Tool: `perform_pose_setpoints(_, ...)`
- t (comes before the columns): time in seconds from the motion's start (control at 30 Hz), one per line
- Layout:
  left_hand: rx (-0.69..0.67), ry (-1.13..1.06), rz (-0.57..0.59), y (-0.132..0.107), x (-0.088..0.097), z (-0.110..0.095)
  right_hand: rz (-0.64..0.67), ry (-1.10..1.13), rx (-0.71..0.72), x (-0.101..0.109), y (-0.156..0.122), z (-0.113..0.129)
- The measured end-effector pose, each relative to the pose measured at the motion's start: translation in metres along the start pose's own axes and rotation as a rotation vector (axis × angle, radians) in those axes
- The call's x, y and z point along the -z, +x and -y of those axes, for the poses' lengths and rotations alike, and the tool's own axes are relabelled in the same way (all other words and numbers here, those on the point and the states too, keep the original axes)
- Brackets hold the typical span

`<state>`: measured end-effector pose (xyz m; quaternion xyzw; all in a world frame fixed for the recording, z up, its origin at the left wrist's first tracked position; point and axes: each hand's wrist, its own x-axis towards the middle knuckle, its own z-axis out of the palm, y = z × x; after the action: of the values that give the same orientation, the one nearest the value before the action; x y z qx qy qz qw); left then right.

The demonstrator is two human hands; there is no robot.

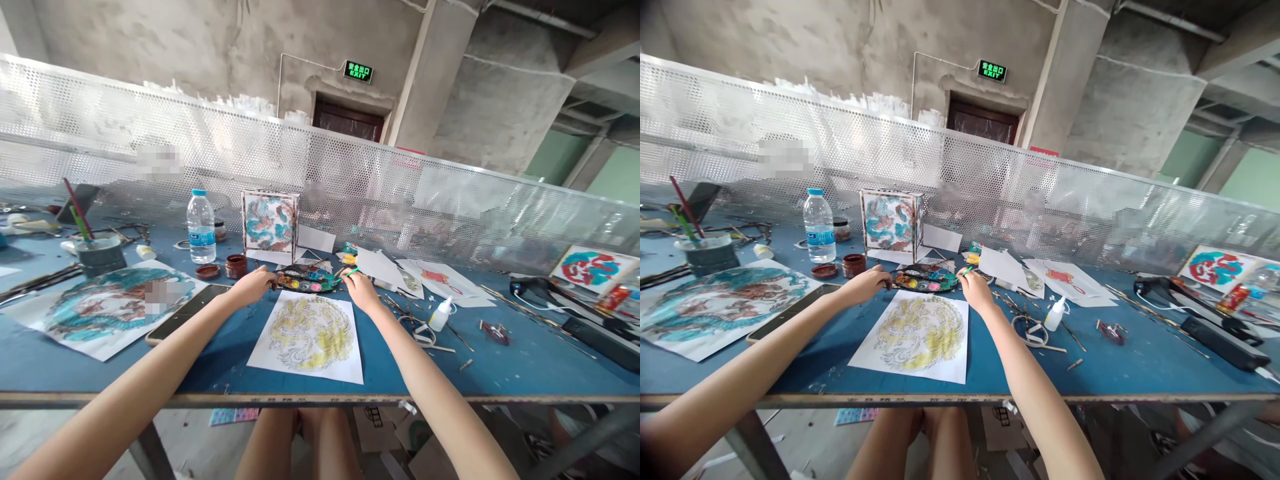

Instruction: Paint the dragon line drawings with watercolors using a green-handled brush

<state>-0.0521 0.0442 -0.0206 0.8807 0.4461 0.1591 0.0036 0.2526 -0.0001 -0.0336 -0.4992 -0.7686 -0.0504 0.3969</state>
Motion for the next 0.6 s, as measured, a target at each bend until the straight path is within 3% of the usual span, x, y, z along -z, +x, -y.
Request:
perform_pose_setpoints(0.47, -0.025, 0.016, 0.028, 0.0, -0.003, -0.001, 0.001, 0.026, -0.053, 0.002, -0.002, 0.003)
perform_pose_setpoints(0.6, -0.008, 0.003, 0.04, 0.0, 0.0, -0.004, -0.072, -0.047, 0.045, 0.005, -0.003, 0.013)
